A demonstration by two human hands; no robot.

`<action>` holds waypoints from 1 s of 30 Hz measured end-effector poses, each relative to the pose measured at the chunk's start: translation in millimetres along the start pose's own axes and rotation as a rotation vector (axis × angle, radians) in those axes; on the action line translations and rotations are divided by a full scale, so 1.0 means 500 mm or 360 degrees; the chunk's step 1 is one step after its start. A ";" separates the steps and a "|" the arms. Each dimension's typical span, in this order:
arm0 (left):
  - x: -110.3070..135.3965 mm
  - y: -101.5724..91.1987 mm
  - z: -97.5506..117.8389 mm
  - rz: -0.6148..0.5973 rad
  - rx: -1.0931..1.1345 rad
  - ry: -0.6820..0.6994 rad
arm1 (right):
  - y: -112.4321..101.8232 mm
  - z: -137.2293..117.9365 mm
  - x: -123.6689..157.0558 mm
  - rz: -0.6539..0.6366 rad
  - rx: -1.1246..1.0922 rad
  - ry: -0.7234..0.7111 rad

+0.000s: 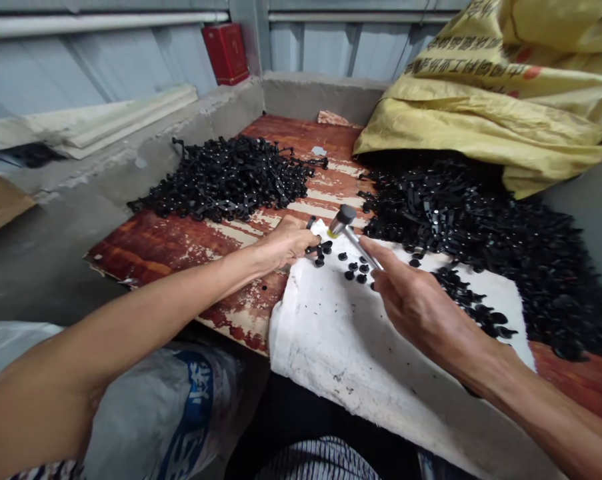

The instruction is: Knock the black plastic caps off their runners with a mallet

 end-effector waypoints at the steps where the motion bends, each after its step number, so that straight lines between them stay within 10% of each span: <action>1: 0.004 0.001 0.003 -0.0015 0.0014 0.0028 | -0.009 -0.005 0.000 0.0074 -0.0010 0.0010; 7: 0.011 -0.002 0.017 -0.0024 -0.0009 0.0167 | -0.034 -0.029 0.011 0.0364 -0.0157 0.0024; 19: 0.007 0.001 0.010 -0.0146 0.0138 0.0045 | 0.005 0.001 0.110 0.0517 -0.1535 0.1160; 30: 0.005 0.000 0.005 -0.0099 0.0101 0.0068 | 0.065 0.026 0.190 0.0584 -0.2014 0.1329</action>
Point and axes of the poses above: each hand's wrist, its own x-axis away from the middle knuckle, its own y-axis out of the palm, z = x × y, the point moved 6 cm from there along -x, towards the middle knuckle, and after that the axes turned 13 degrees about -x, right-handed, at the moved point
